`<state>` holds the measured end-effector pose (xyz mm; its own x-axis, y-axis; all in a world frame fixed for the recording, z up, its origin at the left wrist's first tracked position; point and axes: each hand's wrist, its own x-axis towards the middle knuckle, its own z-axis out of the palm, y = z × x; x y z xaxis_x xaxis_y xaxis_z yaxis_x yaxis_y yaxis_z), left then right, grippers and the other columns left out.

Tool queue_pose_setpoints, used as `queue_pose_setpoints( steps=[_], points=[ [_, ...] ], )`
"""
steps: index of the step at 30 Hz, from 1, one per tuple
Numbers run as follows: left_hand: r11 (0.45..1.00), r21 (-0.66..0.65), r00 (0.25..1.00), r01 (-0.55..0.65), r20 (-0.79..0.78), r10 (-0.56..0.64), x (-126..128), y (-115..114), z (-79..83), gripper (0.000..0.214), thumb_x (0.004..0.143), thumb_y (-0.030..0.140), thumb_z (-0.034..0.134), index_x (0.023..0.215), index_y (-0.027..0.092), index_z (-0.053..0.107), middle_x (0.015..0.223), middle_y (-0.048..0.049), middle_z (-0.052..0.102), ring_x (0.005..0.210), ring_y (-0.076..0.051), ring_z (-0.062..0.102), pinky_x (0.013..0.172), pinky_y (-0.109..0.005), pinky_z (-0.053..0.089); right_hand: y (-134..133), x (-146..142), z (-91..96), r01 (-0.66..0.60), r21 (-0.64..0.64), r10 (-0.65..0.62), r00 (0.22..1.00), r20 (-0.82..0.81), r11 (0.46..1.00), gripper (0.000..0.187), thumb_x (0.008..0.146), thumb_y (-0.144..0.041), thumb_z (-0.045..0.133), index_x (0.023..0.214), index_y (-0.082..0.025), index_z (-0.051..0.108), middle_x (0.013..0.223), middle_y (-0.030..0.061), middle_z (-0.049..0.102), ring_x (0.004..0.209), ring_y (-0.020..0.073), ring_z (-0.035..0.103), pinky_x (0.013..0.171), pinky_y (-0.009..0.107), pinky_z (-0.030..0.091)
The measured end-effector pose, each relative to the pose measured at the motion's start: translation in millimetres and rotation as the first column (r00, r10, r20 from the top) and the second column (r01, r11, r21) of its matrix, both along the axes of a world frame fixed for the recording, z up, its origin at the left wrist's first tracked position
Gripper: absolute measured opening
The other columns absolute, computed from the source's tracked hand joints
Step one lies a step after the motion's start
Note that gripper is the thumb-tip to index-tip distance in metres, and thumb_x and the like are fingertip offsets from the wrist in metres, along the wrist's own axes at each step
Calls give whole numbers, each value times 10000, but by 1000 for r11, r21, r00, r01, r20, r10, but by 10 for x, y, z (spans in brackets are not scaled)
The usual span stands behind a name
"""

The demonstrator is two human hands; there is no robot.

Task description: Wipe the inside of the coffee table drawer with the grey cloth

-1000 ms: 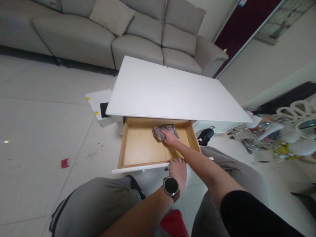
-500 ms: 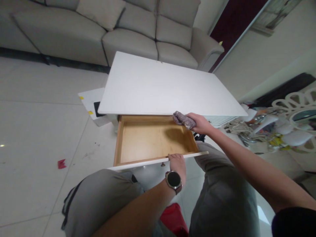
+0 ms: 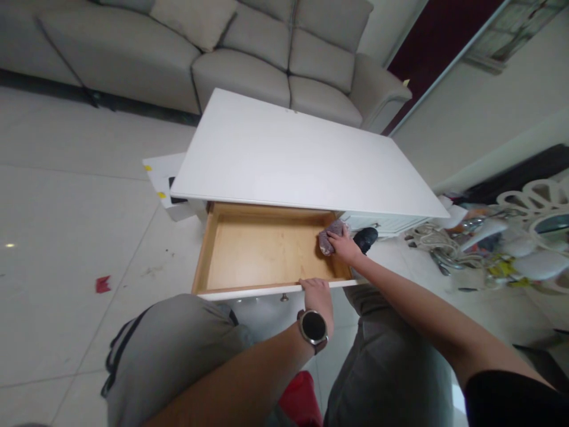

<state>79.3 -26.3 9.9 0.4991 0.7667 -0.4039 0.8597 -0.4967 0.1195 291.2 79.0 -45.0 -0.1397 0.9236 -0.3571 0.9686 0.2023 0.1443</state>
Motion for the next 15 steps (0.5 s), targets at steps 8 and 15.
queue_pose_setpoints(
  steps=[8,15],
  points=[
    [999,-8,999,41,24,-41,-77,40,-54,432,989,63,318,1315,117,597,1176,-210,678,1101,-329,657,957,-553,463,628,-331,-160,119,144,-153,956,251,982,553,974,-154,291,1401,-292,612,1607,101,402,1502,485,141,975,803,353],
    [995,-64,995,74,72,-69,-123,84,-11,415,997,86,327,1327,98,578,1193,-222,662,1108,-341,649,940,-548,470,724,-390,-300,42,-12,-35,929,370,999,546,911,-118,346,1282,-254,723,1498,134,518,1481,478,170,1012,797,326]
  ],
)
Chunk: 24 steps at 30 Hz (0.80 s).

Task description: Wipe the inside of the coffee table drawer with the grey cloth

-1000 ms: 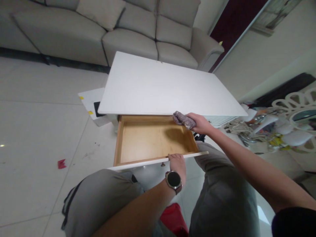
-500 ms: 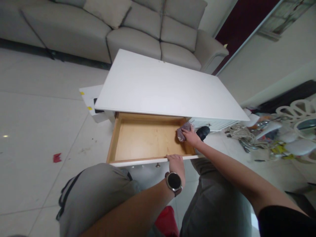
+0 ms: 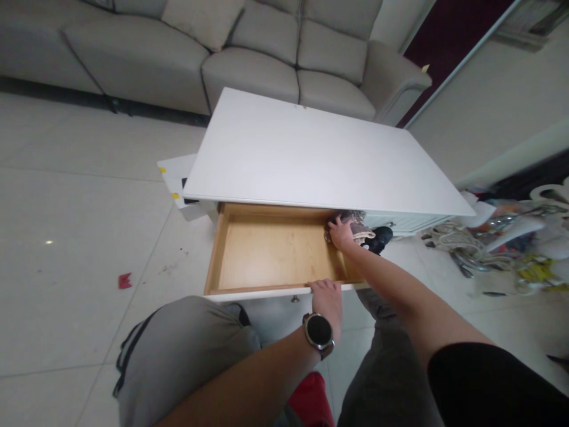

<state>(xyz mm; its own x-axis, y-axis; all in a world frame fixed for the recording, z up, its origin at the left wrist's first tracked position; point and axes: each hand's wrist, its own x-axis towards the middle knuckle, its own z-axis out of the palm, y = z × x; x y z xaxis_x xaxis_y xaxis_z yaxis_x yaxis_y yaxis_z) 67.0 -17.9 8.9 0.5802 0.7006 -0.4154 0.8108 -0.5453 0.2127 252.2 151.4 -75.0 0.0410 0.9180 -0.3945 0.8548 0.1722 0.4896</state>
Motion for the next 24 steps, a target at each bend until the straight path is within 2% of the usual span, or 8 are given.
queue_pose_setpoints(
  steps=[4,7,10,12,14,18,21,24],
  points=[
    [1000,-16,999,5,38,-4,-27,-2,13,431,997,78,309,1333,102,578,1192,-218,664,1118,-344,645,930,-547,475,-260,-70,125,-80,-56,81,997,13,995,470,873,-175,460,1244,-233,742,1463,158,545,1445,481,221,1018,765,341],
    [999,-36,999,-4,50,6,-40,2,22,438,1000,78,296,1331,103,582,1206,-213,665,1146,-348,635,929,-536,478,-550,-200,233,-77,-149,82,996,29,986,439,828,-263,572,1226,-194,745,1397,202,594,1419,488,263,991,736,380],
    [998,-56,999,8,49,-5,-53,7,32,455,1007,83,276,1350,103,574,1251,-205,656,1177,-347,622,935,-519,477,-743,-290,378,-18,-293,19,1000,2,956,455,760,-329,672,1166,-143,759,1229,243,679,1313,451,428,927,610,483],
    [999,-52,999,18,50,-15,-66,4,42,469,1011,85,259,1370,101,562,1269,-197,652,1185,-342,616,943,-510,474,-750,-272,517,-17,-344,-1,999,-53,939,433,731,-326,698,1104,-119,772,1141,240,708,1205,405,534,888,501,520],
    [999,-42,998,21,53,-19,-81,-3,51,475,1011,83,254,1378,99,555,1264,-191,653,1185,-337,614,951,-506,470,-662,-201,676,-28,-308,-10,993,-121,951,381,759,-313,666,1072,-125,774,1090,210,721,1105,354,597,890,437,515],
    [999,-32,998,17,64,-15,-95,-15,55,473,1009,89,257,1380,91,551,1246,-195,656,1170,-335,618,945,-501,467,-367,-61,895,-27,-23,23,984,-175,999,407,875,-295,543,1233,-193,705,1204,166,680,1136,338,561,940,445,480],
    [1000,-22,998,7,70,-5,-84,-16,30,476,1004,90,262,1382,107,550,1240,-194,659,1159,-333,620,948,-513,460,-201,-49,837,-48,88,59,991,-123,995,466,918,-234,480,1359,-264,626,1356,160,590,1285,392,432,963,533,451],
    [1000,-23,997,-6,82,8,-63,-19,-16,468,996,87,282,1372,120,559,1230,-189,662,1144,-331,623,945,-515,456,-125,-38,628,41,51,-36,995,-88,998,476,935,-255,484,1391,-318,604,1447,140,510,1369,457,322,975,632,405]
  ],
)
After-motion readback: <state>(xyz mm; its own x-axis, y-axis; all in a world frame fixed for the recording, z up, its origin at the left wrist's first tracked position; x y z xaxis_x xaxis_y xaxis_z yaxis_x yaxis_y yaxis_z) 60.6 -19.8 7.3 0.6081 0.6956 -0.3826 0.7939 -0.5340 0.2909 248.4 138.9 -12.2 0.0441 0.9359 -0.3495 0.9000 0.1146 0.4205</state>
